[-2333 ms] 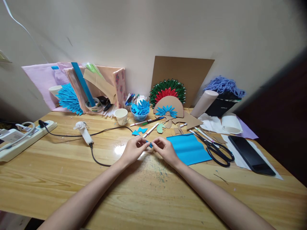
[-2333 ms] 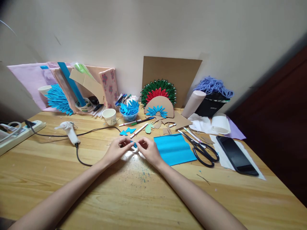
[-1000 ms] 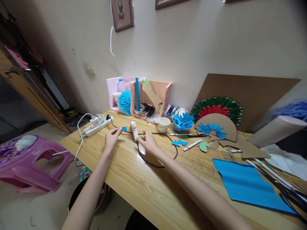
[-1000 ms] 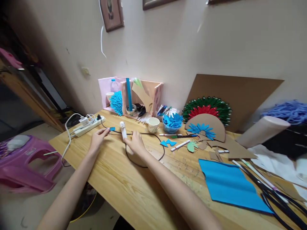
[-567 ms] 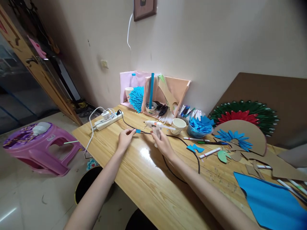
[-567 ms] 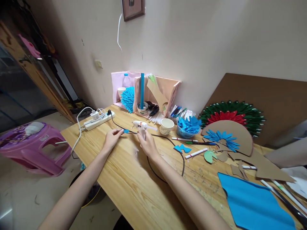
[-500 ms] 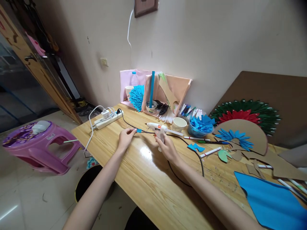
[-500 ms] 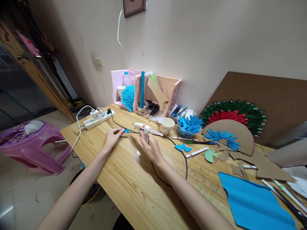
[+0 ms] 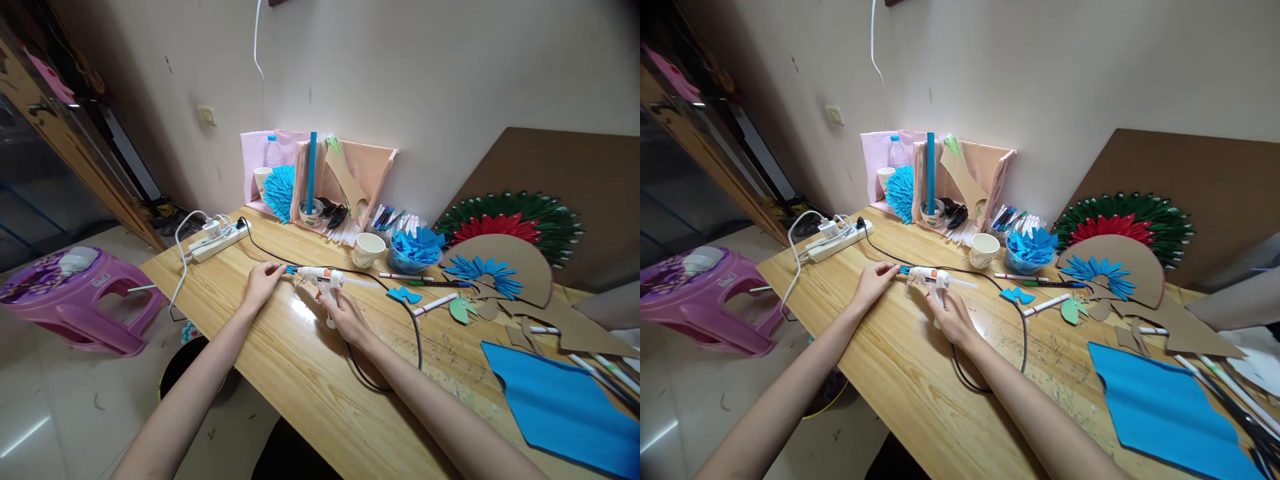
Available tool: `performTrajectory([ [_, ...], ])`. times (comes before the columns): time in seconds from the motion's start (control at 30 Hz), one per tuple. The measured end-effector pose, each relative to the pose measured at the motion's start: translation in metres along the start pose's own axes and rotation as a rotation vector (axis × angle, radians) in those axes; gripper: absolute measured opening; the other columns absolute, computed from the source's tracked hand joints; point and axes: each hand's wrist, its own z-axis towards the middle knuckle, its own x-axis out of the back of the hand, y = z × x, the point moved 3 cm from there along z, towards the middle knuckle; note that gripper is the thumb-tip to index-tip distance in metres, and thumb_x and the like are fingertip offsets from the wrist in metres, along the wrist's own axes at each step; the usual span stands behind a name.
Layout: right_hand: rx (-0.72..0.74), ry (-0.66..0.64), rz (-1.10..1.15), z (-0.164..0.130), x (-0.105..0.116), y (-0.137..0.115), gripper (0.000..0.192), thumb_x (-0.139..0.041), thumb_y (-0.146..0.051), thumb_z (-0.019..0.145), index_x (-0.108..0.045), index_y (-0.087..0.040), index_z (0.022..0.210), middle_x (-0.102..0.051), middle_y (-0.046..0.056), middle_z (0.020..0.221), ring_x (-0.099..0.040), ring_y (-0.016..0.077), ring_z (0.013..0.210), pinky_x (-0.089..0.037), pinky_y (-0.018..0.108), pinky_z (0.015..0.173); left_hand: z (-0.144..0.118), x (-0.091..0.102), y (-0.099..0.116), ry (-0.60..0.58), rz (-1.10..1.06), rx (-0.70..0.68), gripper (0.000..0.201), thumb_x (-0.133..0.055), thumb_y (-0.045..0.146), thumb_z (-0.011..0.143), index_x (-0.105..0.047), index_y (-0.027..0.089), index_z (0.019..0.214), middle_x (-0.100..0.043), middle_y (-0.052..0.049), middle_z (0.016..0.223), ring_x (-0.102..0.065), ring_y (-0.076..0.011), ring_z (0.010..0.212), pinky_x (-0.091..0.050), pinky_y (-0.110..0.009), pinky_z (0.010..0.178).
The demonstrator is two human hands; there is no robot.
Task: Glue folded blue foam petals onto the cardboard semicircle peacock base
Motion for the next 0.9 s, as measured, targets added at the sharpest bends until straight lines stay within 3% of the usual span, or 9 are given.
performTrajectory([
  [0.63, 0.016, -0.008, -0.026, 0.0004, -0.0005, -0.0012, 0.024, -0.043, -0.035, 0.084, -0.058, -0.019, 0.074, -0.057, -0.001, 0.062, -0.054, 0.0167, 0.065, -0.039, 0.024, 0.062, -0.0039, 0.0003, 0.0050, -0.014, 0.044, -0.019, 0.031, -0.062, 0.044, 0.066, -0.067, 0.013, 0.071, -0.067, -0.005, 0.069, -0.058, -0.0163, 0.063, -0.043, -0.025, 0.059],
  [0.9, 0.029, 0.019, -0.019, 0.0009, 0.0004, -0.0033, 0.024, -0.044, -0.035, 0.083, -0.062, -0.019, 0.082, -0.062, 0.001, 0.070, -0.055, 0.0174, 0.067, -0.040, 0.025, 0.062, -0.0039, 0.0014, 0.0045, -0.020, 0.025, -0.042, 0.032, -0.061, 0.045, 0.067, -0.068, 0.014, 0.073, -0.068, -0.006, 0.071, -0.060, -0.0171, 0.066, -0.045, -0.026, 0.062],
])
